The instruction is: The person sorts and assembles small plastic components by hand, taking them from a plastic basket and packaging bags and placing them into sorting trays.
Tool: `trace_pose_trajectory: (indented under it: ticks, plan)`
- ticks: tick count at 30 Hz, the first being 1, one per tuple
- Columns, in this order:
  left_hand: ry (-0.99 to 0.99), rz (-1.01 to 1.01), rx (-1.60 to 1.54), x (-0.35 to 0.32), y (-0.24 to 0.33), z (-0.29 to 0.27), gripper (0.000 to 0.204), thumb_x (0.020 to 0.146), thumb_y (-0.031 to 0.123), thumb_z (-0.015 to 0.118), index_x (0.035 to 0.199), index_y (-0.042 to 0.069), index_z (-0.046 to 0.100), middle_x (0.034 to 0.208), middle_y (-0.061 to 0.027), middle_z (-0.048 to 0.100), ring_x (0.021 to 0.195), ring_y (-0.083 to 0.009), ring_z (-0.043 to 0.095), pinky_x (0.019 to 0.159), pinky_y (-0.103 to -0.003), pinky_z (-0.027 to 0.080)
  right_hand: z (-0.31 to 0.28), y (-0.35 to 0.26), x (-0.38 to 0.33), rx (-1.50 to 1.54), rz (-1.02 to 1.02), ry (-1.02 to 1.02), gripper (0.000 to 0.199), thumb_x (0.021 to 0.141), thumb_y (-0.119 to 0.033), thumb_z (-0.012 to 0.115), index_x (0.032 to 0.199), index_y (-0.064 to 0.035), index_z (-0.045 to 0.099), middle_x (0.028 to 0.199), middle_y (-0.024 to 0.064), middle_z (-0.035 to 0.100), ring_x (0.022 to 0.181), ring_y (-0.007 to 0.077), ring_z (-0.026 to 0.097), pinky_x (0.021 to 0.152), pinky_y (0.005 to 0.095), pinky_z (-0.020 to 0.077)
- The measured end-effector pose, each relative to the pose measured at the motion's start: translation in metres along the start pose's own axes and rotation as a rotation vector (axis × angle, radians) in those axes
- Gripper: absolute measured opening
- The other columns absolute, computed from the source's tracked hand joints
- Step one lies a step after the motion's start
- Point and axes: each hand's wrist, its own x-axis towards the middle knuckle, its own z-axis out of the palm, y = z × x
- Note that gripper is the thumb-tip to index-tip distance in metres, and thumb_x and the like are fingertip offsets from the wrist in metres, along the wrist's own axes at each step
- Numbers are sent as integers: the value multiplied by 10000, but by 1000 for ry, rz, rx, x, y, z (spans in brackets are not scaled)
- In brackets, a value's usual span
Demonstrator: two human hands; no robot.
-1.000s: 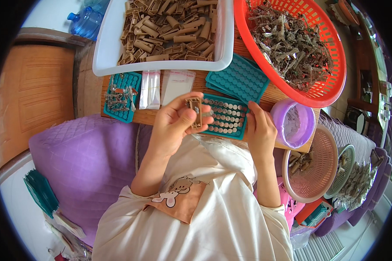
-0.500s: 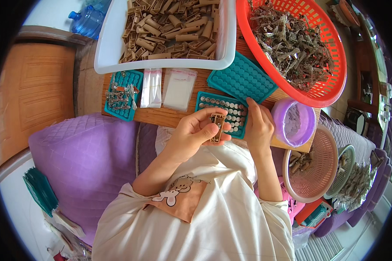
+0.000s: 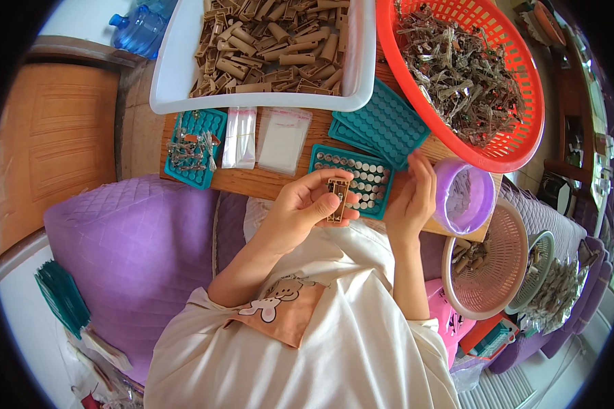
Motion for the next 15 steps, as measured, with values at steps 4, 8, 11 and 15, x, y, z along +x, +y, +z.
trace_pose_trajectory:
  ticks: [4, 8, 11, 15]
  plan:
    - [1, 4, -3, 0, -2, -2, 424, 788, 254, 572, 1123, 30, 439, 913, -101, 578, 777, -208, 607, 666, -281, 516, 7, 9, -30, 108, 52, 30, 245, 769, 114, 358, 968, 41, 481, 1027, 212, 515, 972, 337, 510, 814, 368, 420]
    - [-4, -17, 8, -1, -2, -4, 432, 788, 253, 573, 1131, 30, 434, 920, -104, 579, 787, -211, 606, 669, -287, 515, 6, 7, -33, 37, 26, 19, 251, 805, 86, 335, 1036, 40, 424, 1097, 253, 465, 1009, 351, 489, 832, 371, 417]
    - [-14, -2, -3, -3, -3, -5, 438, 787, 255, 573, 1137, 31, 431, 929, -106, 578, 794, -213, 606, 670, -288, 515, 11, 4, -40, 141, 126, 65, 270, 826, 67, 313, 1088, 38, 369, 1159, 275, 402, 1038, 346, 473, 840, 365, 419]
    - [-13, -12, -25, -6, -2, -5, 375, 814, 196, 537, 1134, 28, 434, 936, -105, 569, 811, -202, 596, 691, -276, 504, 17, 0, -48, 250, 162, 62, 284, 838, 46, 301, 1119, 32, 337, 1186, 276, 370, 1050, 332, 466, 831, 361, 430]
